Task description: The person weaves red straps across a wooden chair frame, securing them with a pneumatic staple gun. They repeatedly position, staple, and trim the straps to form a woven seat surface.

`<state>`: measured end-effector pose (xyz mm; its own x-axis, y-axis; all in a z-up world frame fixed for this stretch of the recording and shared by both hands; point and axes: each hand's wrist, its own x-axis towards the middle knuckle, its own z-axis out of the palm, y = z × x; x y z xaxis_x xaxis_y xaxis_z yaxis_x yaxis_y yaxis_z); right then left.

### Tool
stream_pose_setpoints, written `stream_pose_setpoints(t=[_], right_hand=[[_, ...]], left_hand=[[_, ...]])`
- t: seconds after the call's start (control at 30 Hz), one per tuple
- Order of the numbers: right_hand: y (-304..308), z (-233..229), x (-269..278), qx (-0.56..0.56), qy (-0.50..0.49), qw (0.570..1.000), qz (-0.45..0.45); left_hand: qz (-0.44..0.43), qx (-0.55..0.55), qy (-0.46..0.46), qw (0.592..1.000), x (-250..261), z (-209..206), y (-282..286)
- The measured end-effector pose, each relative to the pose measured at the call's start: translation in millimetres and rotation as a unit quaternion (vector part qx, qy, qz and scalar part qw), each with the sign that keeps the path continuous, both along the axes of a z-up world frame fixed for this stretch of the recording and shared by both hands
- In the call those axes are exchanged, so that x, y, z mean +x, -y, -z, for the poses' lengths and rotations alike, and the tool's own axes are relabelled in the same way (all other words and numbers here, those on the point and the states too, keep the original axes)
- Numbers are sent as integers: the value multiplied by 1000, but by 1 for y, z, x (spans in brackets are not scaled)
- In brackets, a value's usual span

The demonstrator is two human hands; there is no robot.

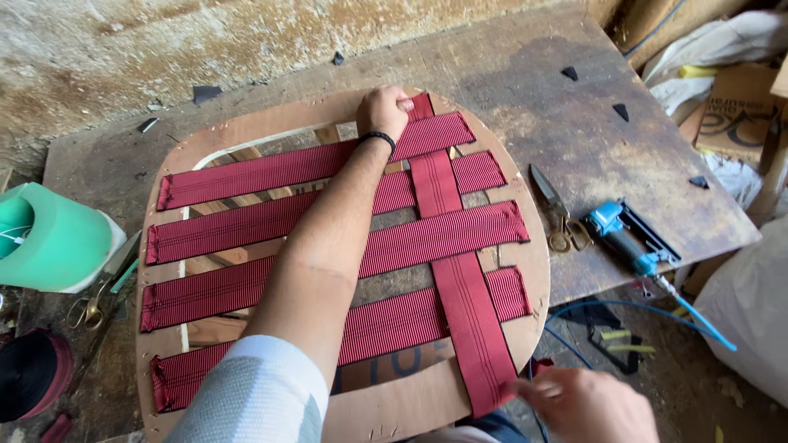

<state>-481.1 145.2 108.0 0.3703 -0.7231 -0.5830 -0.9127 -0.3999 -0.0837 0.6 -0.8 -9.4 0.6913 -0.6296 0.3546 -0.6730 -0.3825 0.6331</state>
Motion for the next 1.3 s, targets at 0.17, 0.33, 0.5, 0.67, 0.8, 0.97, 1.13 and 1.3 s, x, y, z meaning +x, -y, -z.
stream_pose_setpoints(t=[0.17,0.33,0.5,0.67,0.8,0.97,1.13,1.3], right_hand=[[78,-14,44,-31,319,945,-56],[183,33,208,-144,538,813,-170],[242,65,335,-93,565,787,-229],[247,84,356,-147,567,798,-140],[247,79,358,-9,511,857,-61],[248,73,365,-11,480,876,-41],[246,69,369,19,488,873,4],[244,66,366,26,497,868,3]], left_hand=[[-2,-38,6,999,3,9,2],[-8,-79,15,997,6,14,0],[-5,-128,-10,992,8,12,-5],[-47,-125,-73,988,8,12,-4],[-73,-148,-72,984,6,7,-5],[-65,-125,-98,985,-2,-3,-10],[-69,-45,-26,996,-10,-20,-17],[-88,29,-60,994,-12,-25,-19]])
